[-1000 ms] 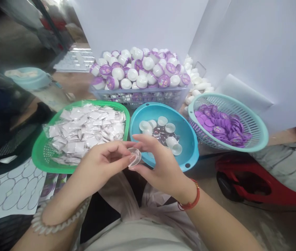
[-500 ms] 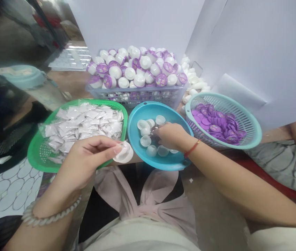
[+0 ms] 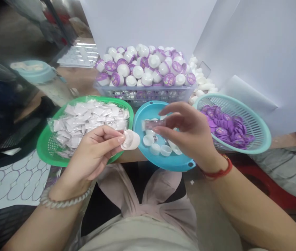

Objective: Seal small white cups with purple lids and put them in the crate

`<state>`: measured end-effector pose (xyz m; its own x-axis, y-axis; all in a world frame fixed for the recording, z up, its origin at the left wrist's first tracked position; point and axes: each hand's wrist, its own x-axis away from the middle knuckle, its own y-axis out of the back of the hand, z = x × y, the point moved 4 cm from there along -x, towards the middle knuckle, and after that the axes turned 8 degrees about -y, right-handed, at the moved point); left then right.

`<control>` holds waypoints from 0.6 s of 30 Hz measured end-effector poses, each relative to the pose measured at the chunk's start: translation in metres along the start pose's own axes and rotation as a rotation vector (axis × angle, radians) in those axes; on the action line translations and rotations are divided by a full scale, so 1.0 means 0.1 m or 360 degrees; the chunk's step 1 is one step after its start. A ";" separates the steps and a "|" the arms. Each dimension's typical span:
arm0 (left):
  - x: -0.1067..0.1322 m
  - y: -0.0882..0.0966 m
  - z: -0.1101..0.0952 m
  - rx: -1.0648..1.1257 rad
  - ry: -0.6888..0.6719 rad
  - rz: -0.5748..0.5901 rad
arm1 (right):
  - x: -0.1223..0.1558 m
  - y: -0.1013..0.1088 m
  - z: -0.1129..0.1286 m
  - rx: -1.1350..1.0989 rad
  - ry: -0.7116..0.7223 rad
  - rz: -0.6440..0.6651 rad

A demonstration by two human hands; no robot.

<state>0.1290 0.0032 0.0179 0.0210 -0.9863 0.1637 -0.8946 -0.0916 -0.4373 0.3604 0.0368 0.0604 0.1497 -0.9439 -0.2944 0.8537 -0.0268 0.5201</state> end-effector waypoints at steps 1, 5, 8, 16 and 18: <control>0.00 -0.02 0.00 -0.0012 -0.0017 0.0023 | 0.05 -0.02 0.13 -0.0135 0.0024 -0.0035; 0.03 -0.08 0.01 -0.0006 -0.0028 0.0096 | 0.13 -0.23 0.46 -0.0002 0.0297 0.0083; 0.05 -0.08 0.01 -0.0018 -0.0043 0.0102 | 0.11 -0.33 0.51 0.0280 0.0503 0.0052; 0.08 -0.07 0.06 -0.0023 -0.0019 0.0141 | 0.15 -0.41 0.55 0.0768 0.0638 -0.0096; 0.09 -0.07 0.06 -0.0091 -0.0112 0.0165 | 0.16 -0.42 0.57 0.0755 0.0632 -0.0108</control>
<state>0.1380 -0.0057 0.0172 -0.0432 -0.9974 0.0571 -0.9176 0.0170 -0.3970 0.2981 0.0035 0.0795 0.3550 -0.7429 -0.5675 0.5670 -0.3116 0.7625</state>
